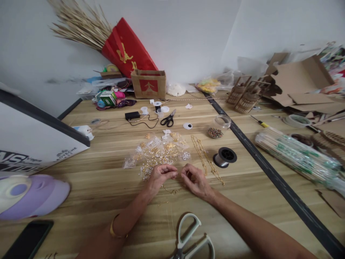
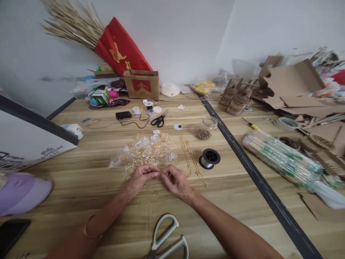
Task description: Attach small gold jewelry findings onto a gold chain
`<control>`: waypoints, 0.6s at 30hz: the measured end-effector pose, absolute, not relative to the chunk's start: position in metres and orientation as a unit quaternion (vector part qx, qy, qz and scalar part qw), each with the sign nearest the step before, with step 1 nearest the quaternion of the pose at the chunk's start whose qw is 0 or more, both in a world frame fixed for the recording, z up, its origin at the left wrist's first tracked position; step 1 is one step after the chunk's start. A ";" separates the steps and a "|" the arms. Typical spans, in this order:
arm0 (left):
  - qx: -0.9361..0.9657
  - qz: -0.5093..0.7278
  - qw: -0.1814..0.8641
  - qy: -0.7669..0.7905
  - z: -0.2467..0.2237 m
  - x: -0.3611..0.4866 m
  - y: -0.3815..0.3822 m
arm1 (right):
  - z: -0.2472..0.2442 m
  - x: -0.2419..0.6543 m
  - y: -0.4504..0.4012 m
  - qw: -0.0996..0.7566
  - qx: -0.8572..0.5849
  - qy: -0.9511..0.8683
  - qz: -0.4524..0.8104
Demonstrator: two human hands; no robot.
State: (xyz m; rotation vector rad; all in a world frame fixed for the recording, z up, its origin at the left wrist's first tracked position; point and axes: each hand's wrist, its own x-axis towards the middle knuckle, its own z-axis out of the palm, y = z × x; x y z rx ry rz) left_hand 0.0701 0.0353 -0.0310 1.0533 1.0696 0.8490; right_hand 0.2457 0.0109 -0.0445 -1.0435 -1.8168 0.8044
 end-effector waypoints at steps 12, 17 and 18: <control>0.456 0.381 0.653 0.469 -0.032 0.070 0.036 | -0.047 0.246 0.010 0.456 -0.397 -0.740 0.294; 0.453 0.385 0.655 0.467 -0.035 0.070 0.036 | -0.048 0.246 0.010 0.456 -0.402 -0.738 0.294; 0.452 0.385 0.655 0.467 -0.035 0.070 0.036 | -0.048 0.246 0.010 0.456 -0.403 -0.737 0.294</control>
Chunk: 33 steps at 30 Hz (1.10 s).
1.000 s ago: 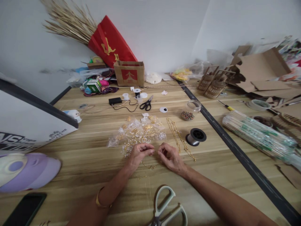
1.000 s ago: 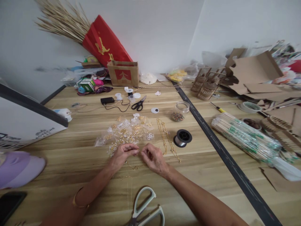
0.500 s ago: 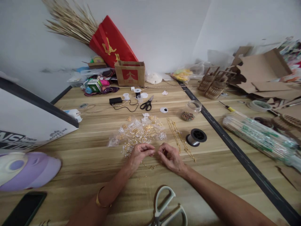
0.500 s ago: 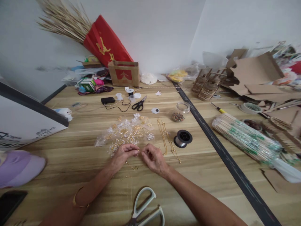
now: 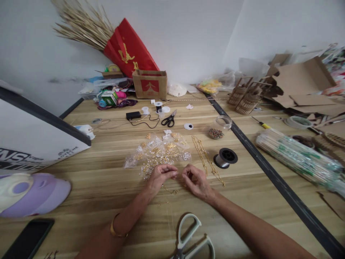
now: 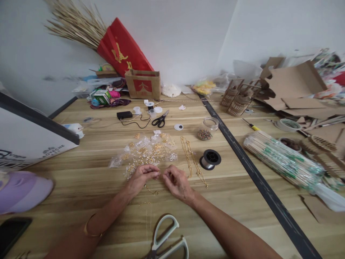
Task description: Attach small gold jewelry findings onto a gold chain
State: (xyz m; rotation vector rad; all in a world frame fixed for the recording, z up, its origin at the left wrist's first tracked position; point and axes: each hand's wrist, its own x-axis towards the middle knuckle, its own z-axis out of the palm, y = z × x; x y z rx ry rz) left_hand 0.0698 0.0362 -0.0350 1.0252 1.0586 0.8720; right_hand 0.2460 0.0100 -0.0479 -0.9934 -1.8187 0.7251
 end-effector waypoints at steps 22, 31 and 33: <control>0.460 0.376 0.663 0.455 -0.033 0.071 0.035 | -0.045 0.246 0.010 0.445 -0.396 -0.742 0.308; 0.474 0.375 0.648 0.462 -0.033 0.070 0.035 | -0.047 0.245 0.011 0.440 -0.408 -0.736 0.312; 0.479 0.376 0.645 0.463 -0.032 0.070 0.034 | -0.047 0.245 0.011 0.438 -0.411 -0.736 0.312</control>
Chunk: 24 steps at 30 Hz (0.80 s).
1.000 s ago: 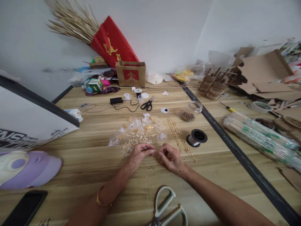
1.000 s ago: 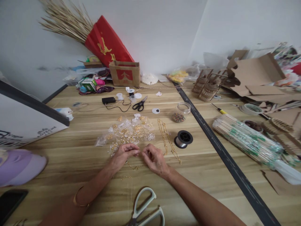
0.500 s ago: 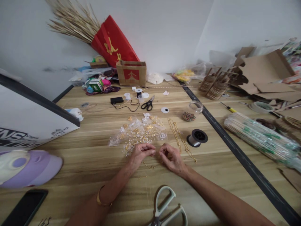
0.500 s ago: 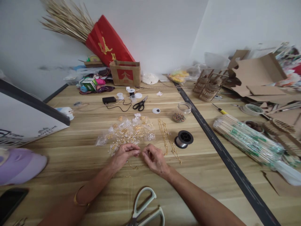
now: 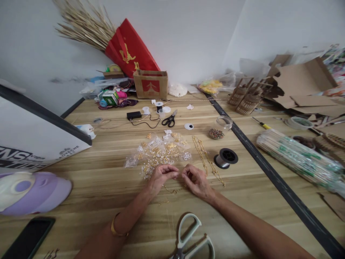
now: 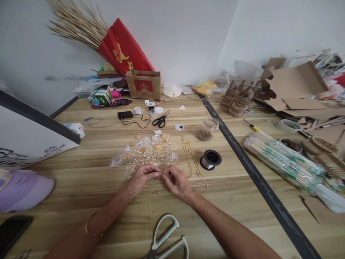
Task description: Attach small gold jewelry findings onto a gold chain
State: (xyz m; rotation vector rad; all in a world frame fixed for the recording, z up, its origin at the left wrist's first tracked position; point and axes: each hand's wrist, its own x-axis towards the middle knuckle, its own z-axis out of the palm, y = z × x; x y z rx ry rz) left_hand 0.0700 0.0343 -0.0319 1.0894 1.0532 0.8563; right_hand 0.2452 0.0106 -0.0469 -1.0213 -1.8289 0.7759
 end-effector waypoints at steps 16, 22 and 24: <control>0.504 0.365 0.632 0.461 -0.027 0.071 0.033 | -0.043 0.244 0.010 0.438 -0.411 -0.736 0.312; 0.499 0.367 0.633 0.464 -0.028 0.071 0.033 | -0.044 0.245 0.010 0.444 -0.410 -0.738 0.300; 0.496 0.369 0.636 0.462 -0.029 0.071 0.033 | -0.045 0.245 0.010 0.444 -0.410 -0.738 0.300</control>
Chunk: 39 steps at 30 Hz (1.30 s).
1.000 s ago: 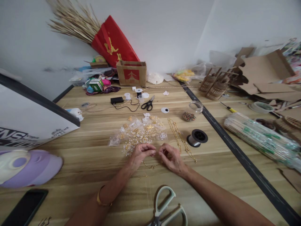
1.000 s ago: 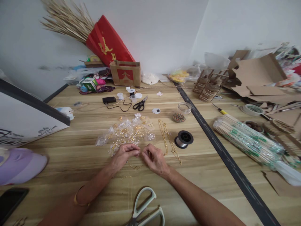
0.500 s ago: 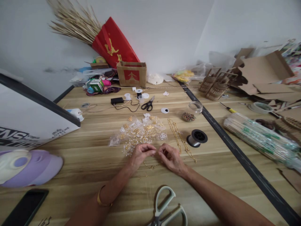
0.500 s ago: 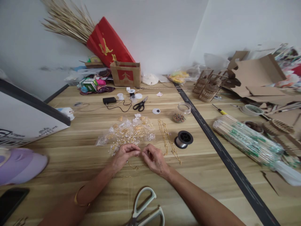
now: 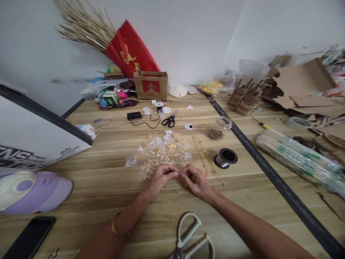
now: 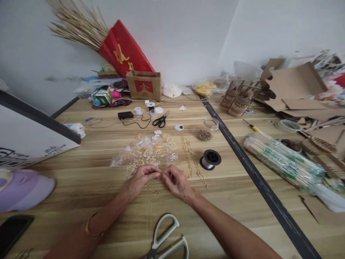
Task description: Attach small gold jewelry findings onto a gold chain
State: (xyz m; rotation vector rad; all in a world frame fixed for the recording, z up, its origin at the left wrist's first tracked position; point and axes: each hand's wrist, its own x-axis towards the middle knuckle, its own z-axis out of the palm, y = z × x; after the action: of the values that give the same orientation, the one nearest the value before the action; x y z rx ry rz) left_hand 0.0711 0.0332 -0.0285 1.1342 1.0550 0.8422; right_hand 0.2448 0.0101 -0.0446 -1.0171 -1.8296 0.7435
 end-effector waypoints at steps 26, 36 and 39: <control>0.521 0.356 0.636 0.444 -0.025 0.071 0.032 | -0.044 0.245 0.010 0.442 -0.414 -0.736 0.303; 0.517 0.358 0.630 0.455 -0.026 0.072 0.032 | -0.046 0.245 0.012 0.435 -0.413 -0.747 0.286; 0.502 0.358 0.641 0.456 -0.026 0.073 0.033 | -0.045 0.245 0.010 0.435 -0.417 -0.746 0.284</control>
State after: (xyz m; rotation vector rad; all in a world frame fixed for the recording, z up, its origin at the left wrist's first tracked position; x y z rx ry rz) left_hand 0.0729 0.0325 -0.0257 1.1450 1.0402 0.8161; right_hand 0.2446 0.0095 -0.0448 -1.0392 -1.8567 0.7080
